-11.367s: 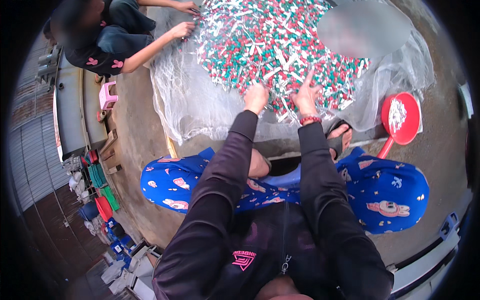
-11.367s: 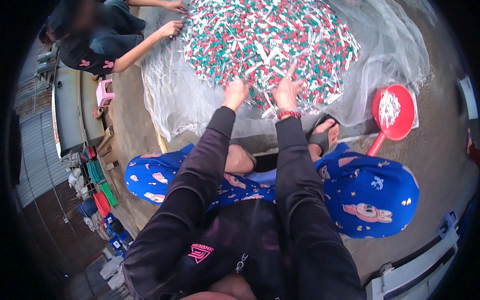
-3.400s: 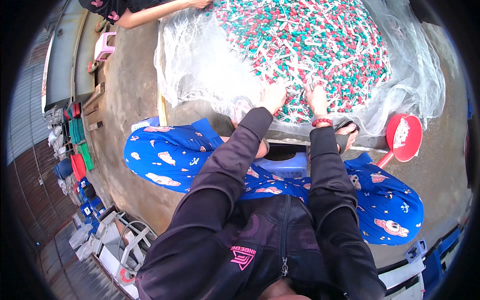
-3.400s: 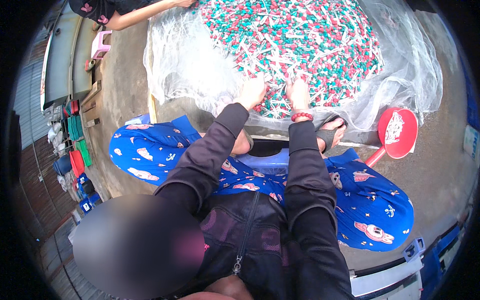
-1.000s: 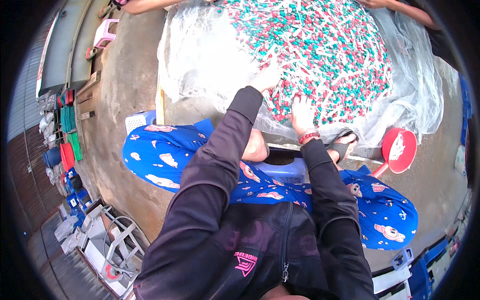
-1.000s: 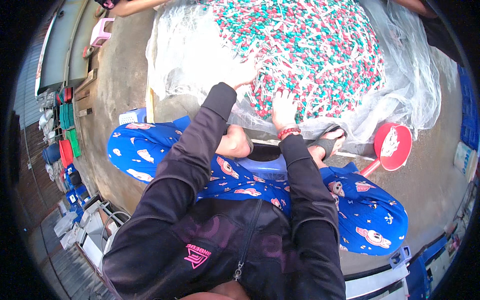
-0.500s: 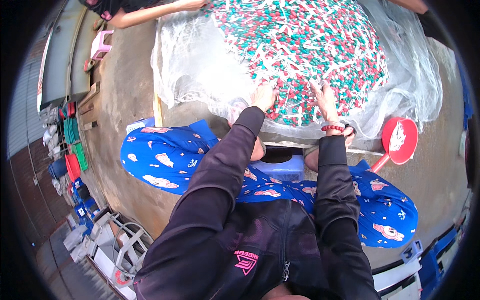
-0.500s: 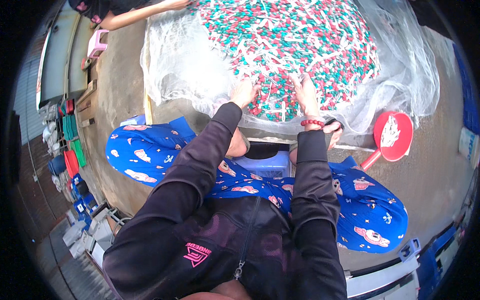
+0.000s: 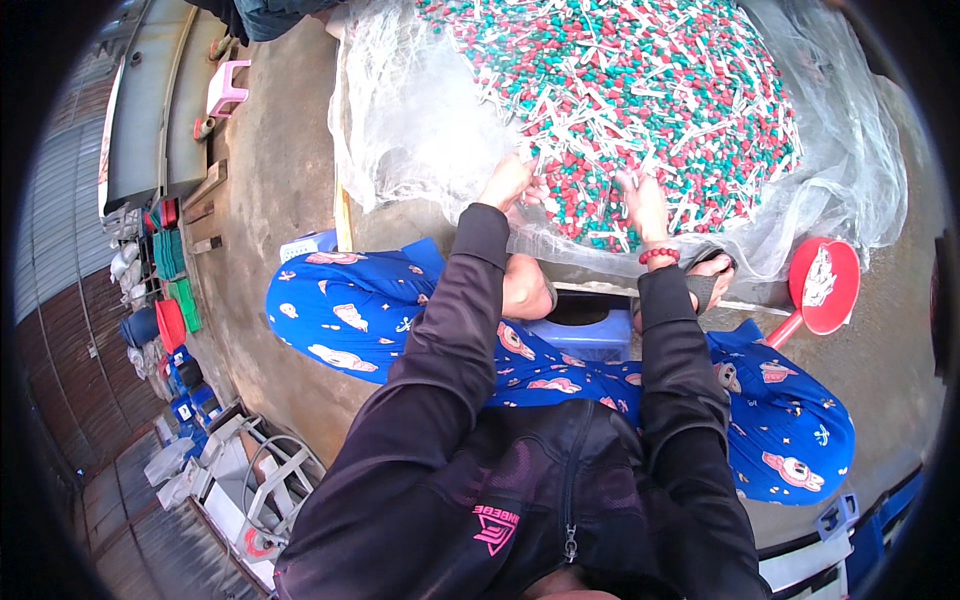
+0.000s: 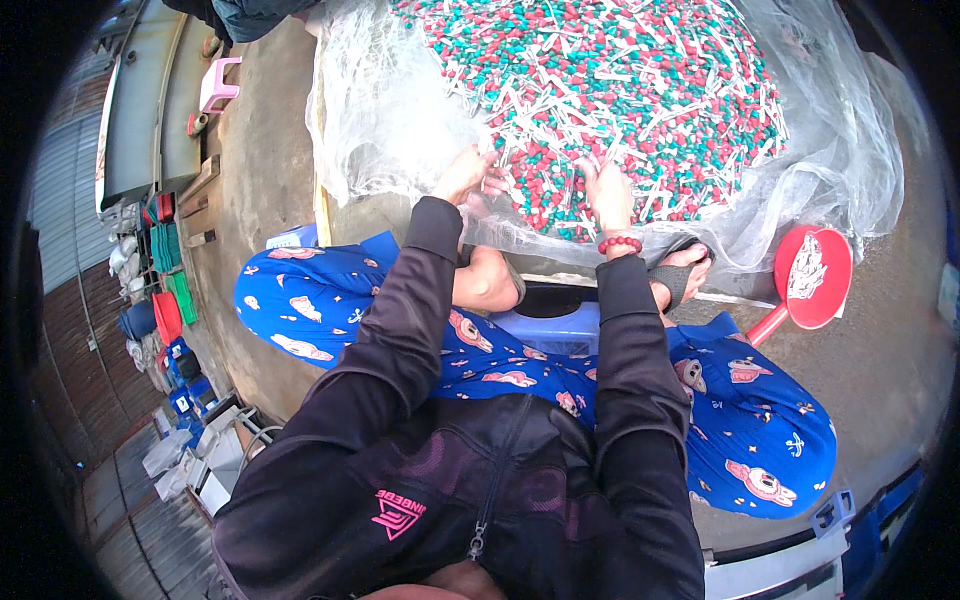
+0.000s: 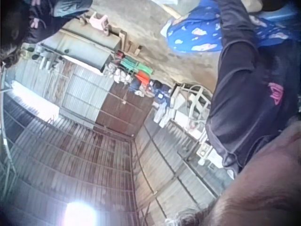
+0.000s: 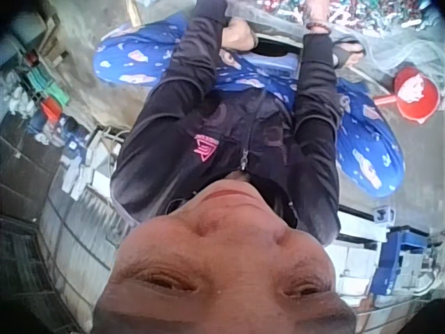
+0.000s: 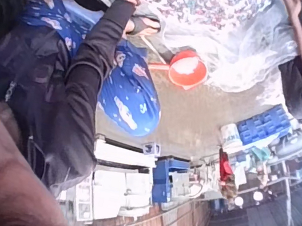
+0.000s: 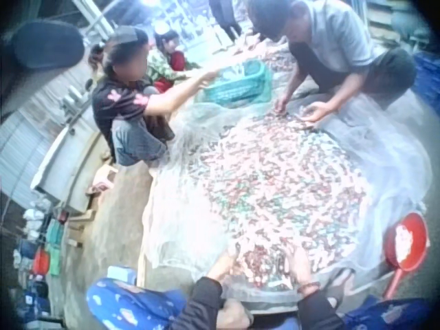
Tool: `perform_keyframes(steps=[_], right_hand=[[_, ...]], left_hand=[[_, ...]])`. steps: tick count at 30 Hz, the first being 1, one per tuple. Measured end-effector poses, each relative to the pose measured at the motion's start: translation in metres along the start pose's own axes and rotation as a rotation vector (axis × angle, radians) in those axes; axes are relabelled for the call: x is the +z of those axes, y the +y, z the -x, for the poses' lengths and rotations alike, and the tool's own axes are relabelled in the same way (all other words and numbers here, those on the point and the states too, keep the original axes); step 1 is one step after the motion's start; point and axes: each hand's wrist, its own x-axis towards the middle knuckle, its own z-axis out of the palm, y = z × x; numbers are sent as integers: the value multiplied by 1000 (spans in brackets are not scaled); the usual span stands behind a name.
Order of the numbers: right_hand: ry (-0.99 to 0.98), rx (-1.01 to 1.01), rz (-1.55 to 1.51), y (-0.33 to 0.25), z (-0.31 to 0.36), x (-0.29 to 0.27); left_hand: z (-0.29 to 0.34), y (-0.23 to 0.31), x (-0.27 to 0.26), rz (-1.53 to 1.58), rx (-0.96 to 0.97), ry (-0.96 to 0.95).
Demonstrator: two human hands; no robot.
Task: The person works with others to sort a large pile of small red, white, and green items on a plastic sheet on a board, picking them up by hand and placing them into a small red bowl.
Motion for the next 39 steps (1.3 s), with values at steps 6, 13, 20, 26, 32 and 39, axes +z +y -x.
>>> perform_keyframes(steps=[6, 13, 20, 26, 32, 39], right_hand=[[-30, 198, -695, -16, -11, -27], [-315, 135, -1015, -1, -15, -66], [26, -9, 354, -4, 9, 0], [10, 13, -50, -31, 12, 30], [-174, 143, -705, -28, -15, -16], [-145, 205, -1368, -18, -4, -54]], left_hand=[[-31, -70, -18, -830, -22, 213], [-25, -48, 62, -884, 77, 562], [-43, -57, 14, -1244, 410, 613], [-52, -35, -70, -466, 261, 385], [-37, 31, 2, -660, 578, 368], [-38, 19, 79, -667, 326, 567]])
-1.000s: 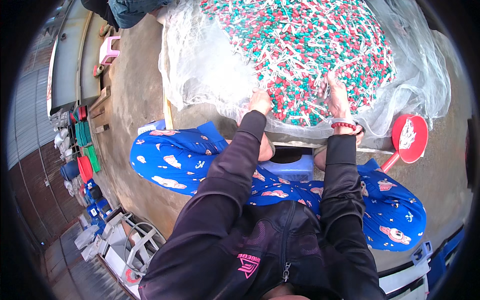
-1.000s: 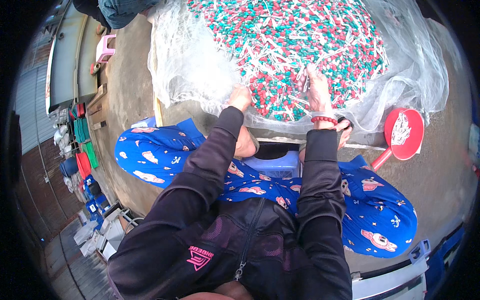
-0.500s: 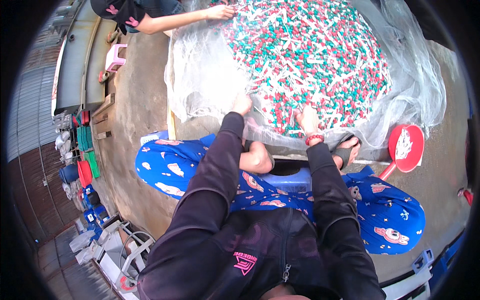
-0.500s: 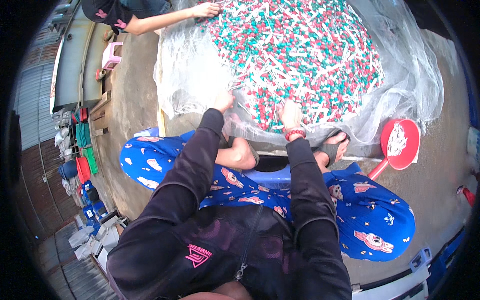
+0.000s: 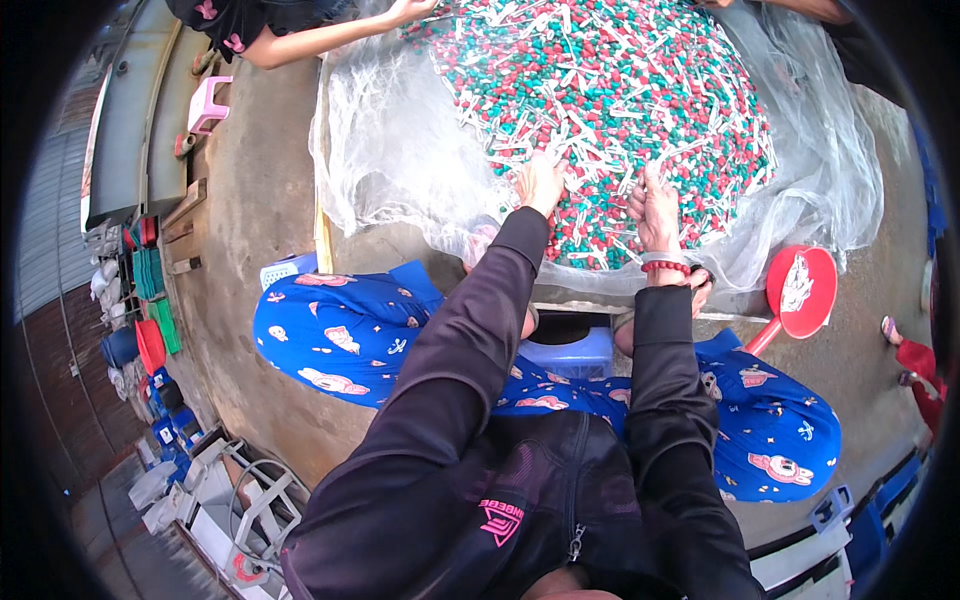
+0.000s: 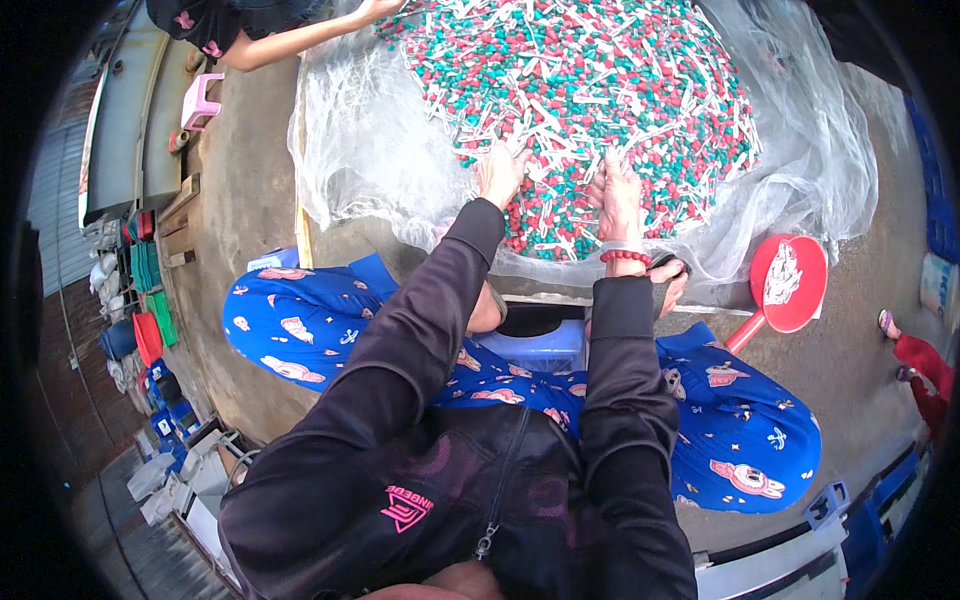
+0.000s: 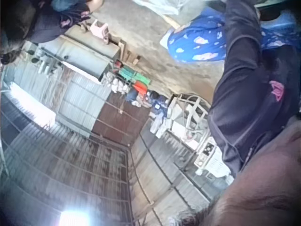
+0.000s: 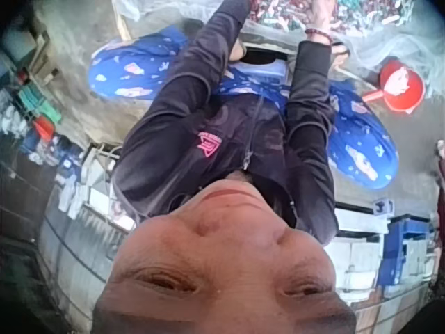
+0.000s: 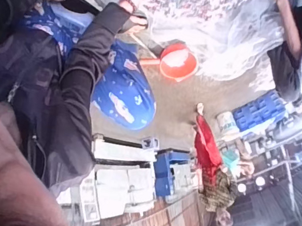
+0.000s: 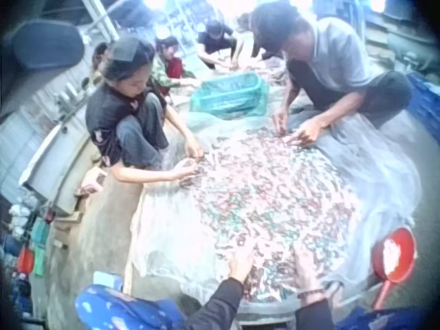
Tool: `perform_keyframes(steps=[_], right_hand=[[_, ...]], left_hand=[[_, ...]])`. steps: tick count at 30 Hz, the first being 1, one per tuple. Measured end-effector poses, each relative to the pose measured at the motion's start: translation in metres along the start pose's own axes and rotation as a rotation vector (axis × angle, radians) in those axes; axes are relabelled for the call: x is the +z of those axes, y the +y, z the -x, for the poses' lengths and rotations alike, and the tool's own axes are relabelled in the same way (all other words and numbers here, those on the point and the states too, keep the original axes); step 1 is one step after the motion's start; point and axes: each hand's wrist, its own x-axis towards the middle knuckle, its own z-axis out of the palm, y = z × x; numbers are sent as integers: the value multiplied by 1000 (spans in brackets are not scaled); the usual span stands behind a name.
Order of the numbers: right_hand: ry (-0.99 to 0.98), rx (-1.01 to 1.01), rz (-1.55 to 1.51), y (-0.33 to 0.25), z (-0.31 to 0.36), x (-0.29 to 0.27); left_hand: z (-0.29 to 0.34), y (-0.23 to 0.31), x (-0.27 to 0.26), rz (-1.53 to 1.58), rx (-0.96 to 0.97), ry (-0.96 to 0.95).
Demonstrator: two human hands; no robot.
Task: The person works with others to sort a large pile of small red, white, and green items on a plastic sheet on a board, picking them up by hand and placing them into a small red bowl.
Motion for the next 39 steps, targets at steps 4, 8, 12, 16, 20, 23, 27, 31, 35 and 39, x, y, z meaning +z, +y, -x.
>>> perform_keyframes(steps=[4, 8, 12, 16, 20, 23, 27, 31, 35, 39], right_hand=[[-136, 40, -117, 10, -8, 0], [-147, 69, -247, 8, -3, 22], [-291, 39, -328, 2, 9, 31], [-274, -15, -476, 49, -9, 35], [-216, 27, -770, 18, 15, 43], [-233, -104, -795, -17, 27, 17], [-358, -291, -781, -83, 40, -58], [-55, -571, -580, -146, 70, -106], [180, -560, -545, -174, 104, -198], [420, -405, -644, -187, 119, -279]], left_hand=[[-15, -27, 0, 291, 123, -212], [-2, 21, -67, 604, 52, -518], [-9, 43, -75, 180, 870, -596], [35, 81, -93, -20, 613, -365], [64, 106, -80, -243, 647, -331], [80, 146, -103, 186, 699, -439], [40, 128, -125, -10, 742, -46], [-27, 30, -134, 76, 354, -247], [-55, -16, -125, -123, 249, -171], [-51, -28, -111, -36, -96, -315]])
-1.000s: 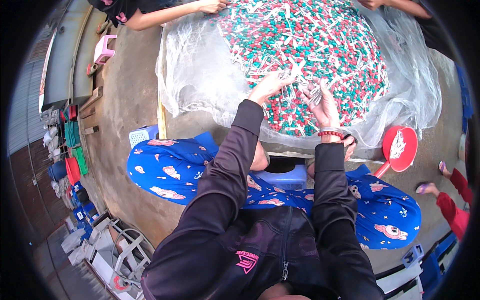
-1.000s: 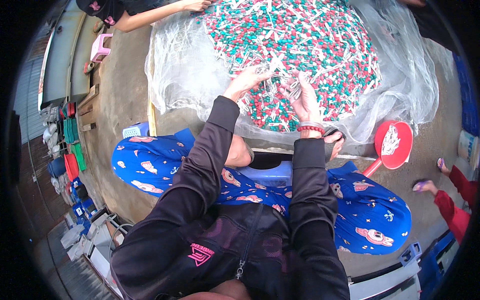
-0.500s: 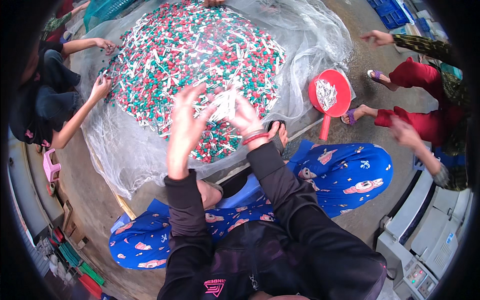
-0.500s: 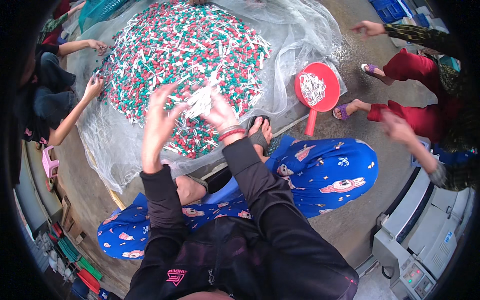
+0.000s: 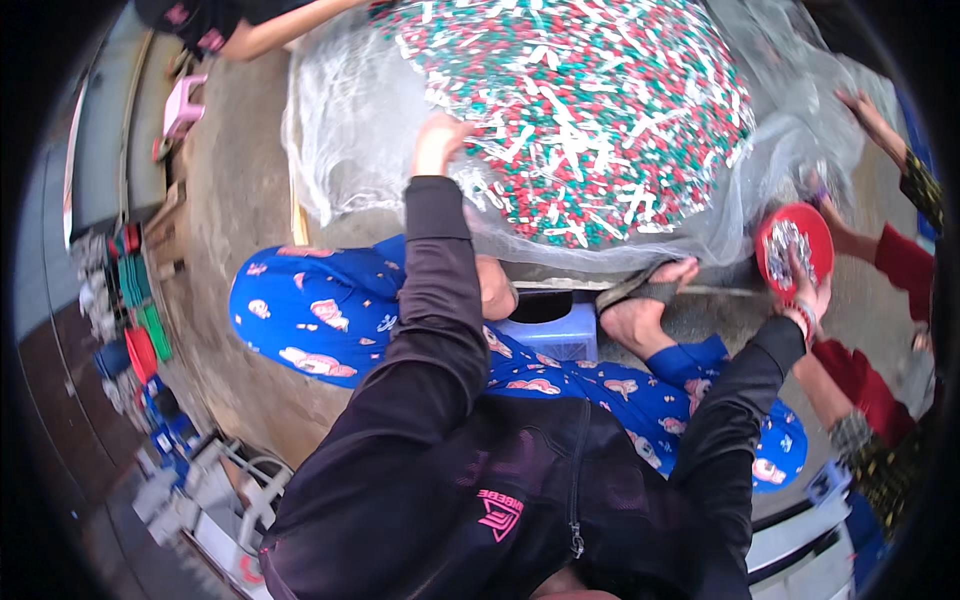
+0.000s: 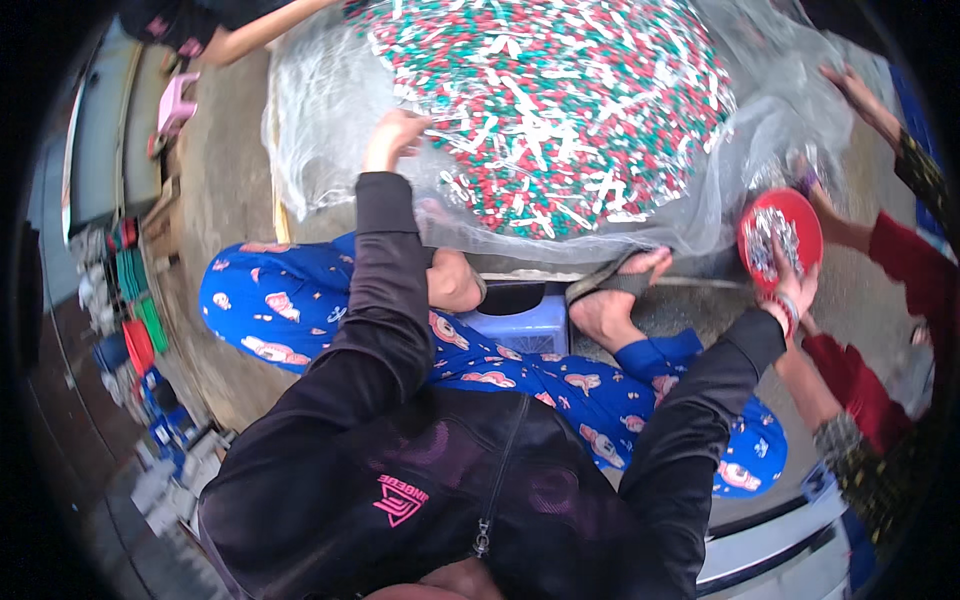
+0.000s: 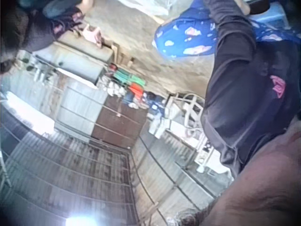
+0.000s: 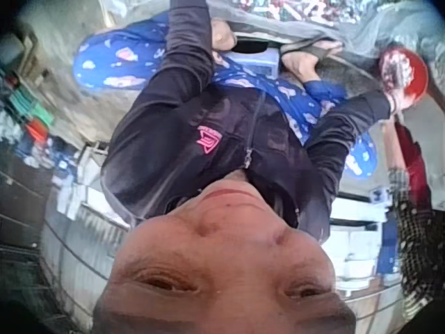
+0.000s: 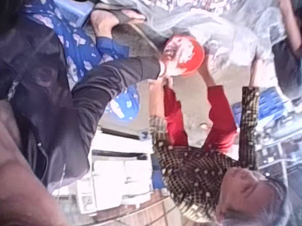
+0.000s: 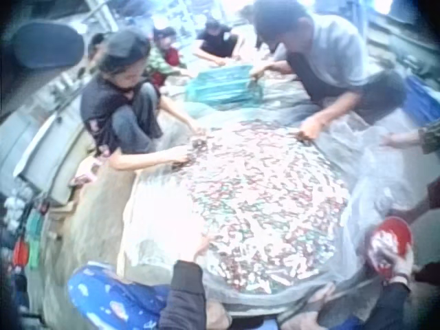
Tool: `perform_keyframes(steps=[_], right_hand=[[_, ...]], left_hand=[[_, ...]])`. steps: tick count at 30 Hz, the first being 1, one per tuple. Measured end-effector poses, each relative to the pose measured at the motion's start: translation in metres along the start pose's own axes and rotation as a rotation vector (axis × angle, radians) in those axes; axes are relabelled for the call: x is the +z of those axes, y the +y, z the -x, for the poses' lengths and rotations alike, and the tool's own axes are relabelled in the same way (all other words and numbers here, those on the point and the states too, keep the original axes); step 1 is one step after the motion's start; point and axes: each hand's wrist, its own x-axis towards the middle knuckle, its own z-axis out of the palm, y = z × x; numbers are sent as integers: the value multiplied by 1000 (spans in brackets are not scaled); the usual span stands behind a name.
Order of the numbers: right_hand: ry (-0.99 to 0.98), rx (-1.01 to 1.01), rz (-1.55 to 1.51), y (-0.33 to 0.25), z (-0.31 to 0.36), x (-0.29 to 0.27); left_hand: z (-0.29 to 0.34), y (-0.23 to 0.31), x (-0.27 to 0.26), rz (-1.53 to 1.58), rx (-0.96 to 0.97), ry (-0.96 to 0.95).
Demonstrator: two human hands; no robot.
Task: The person works with others to sort a large pile of small red, white, and green items on a plastic sheet on a board, picking them up by hand and placing them into a small red bowl.
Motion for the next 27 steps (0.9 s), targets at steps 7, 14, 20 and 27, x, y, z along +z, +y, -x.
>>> perform_keyframes(steps=[7, 14, 20, 27], right_hand=[[114, -298, 726, -8, -23, -6], [-416, -1124, 1316, 189, 96, 151], [-764, -759, 2143, 350, 74, 113], [-962, -733, 1979, 416, 94, 70]], left_hand=[[20, 11, 85, -115, 157, 190], [47, 36, 140, -392, 238, 174], [31, 13, 113, -65, 342, 186], [4, -2, 76, 755, 248, -78]])
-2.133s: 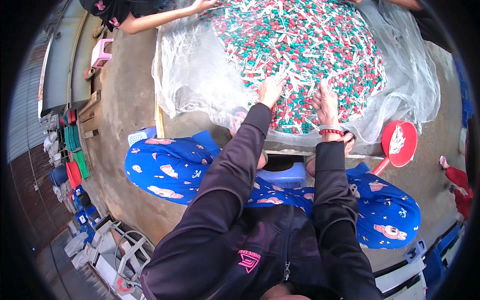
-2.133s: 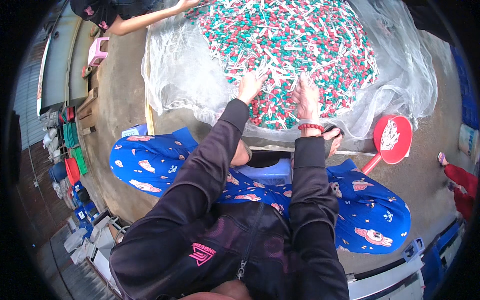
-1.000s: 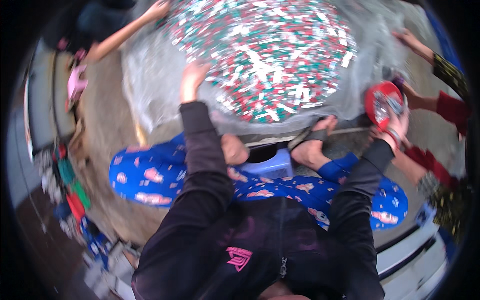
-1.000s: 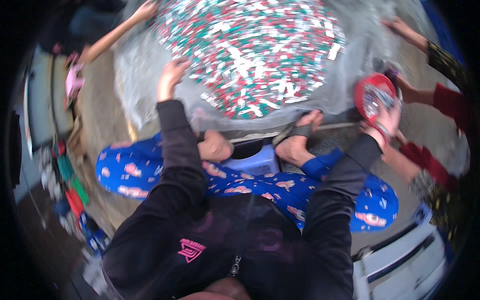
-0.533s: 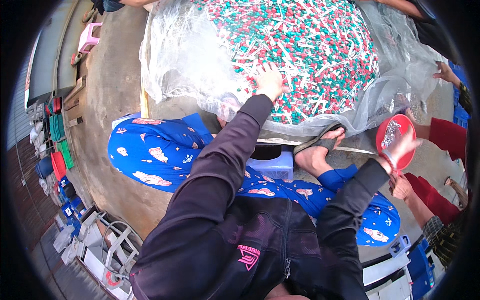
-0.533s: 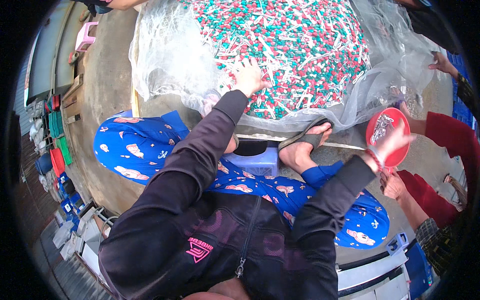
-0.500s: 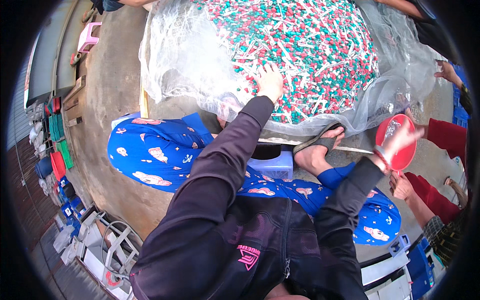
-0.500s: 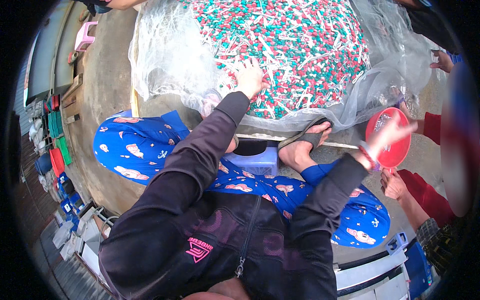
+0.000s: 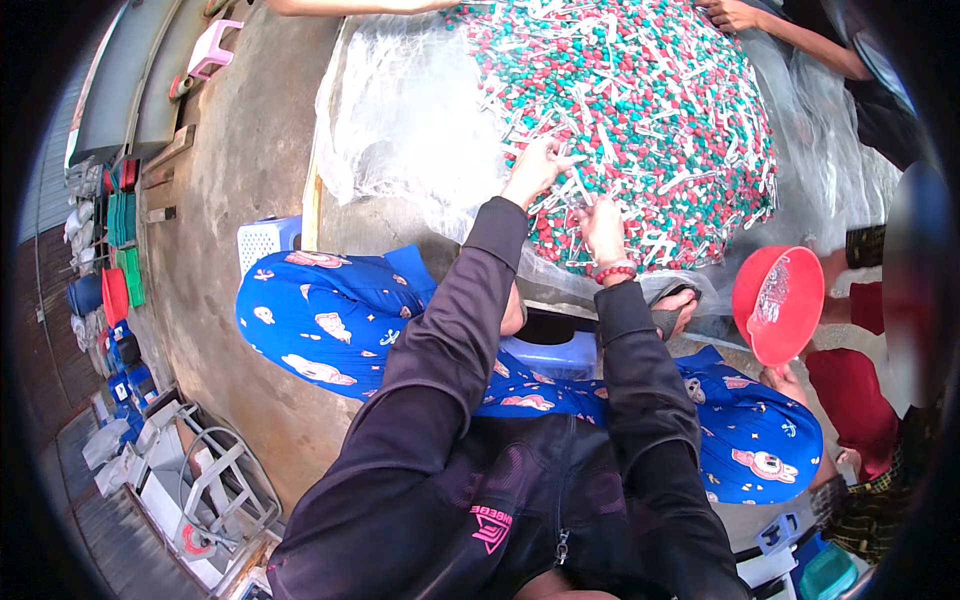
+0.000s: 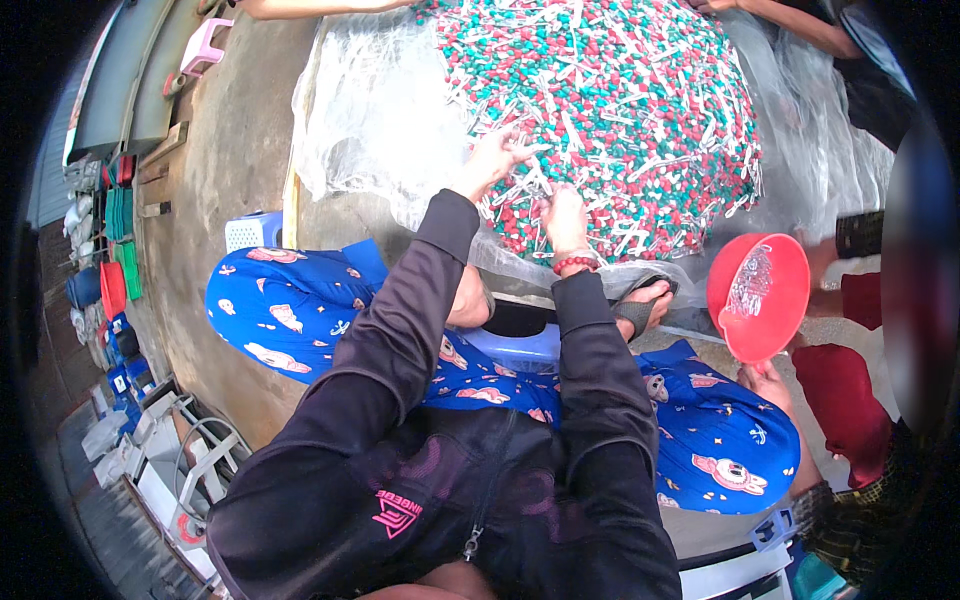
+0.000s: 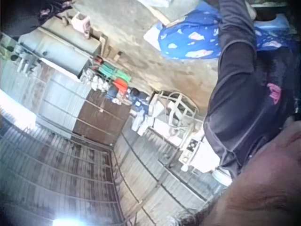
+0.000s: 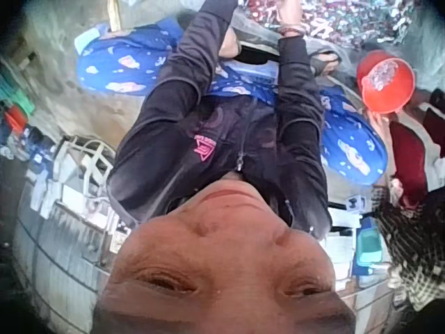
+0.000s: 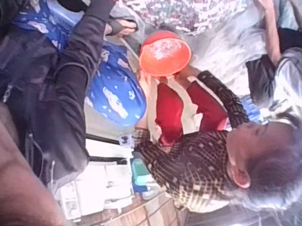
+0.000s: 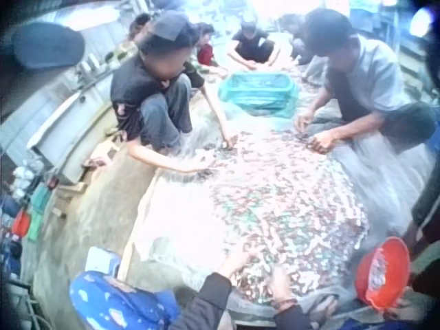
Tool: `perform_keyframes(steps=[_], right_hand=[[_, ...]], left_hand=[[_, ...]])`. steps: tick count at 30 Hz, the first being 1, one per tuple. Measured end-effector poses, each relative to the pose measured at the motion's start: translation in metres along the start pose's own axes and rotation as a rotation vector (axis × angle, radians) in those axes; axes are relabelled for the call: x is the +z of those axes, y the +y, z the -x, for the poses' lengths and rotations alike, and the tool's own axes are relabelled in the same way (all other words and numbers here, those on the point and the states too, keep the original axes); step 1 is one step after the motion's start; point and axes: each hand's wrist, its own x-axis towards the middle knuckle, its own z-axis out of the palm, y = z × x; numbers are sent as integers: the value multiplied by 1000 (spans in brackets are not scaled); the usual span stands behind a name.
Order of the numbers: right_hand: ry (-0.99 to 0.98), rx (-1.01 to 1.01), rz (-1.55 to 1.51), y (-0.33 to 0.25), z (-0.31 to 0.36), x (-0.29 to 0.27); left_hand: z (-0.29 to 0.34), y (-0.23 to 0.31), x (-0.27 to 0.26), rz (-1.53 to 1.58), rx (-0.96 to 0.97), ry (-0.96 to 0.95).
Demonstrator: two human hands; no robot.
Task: The person works with others to sort a large pile of small red, white, and green items on a plastic sheet on a board, picking them up by hand and placing them into a small red bowl.
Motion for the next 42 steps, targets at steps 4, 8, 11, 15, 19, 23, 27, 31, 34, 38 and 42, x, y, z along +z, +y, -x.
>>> perform_keyframes(steps=[4, 8, 11, 15, 19, 23, 27, 31, 34, 38, 42], right_hand=[[-285, 495, -265, -21, -28, -52], [-33, 198, -53, 7, -29, -68], [-281, 453, -387, 8, -27, -69], [-403, 431, -109, 35, 12, -55], [-86, 111, 159, -11, 28, -17], [-246, 419, -277, -11, 9, -37], [-85, 528, -728, 31, -2, -45], [-65, 625, -646, 60, 0, -82], [1, 639, 51, 91, 14, -96], [-273, 855, 137, 81, 28, -80], [-236, 617, 10, 54, 27, -43]], left_hand=[[10, 24, -11, -105, 10, -27], [14, 39, -16, 77, -67, -66], [-5, -32, -42, -629, 229, 34], [34, -29, 32, -879, -13, 172], [39, -37, 27, -999, 13, 113], [22, 0, 15, -700, 92, 66], [20, 36, -1, -171, 15, -219], [27, 13, -6, 265, -141, -189], [37, -2, 23, -781, 278, 155], [53, -29, 62, -1047, 107, 99], [48, -16, 65, -909, 178, 51]])
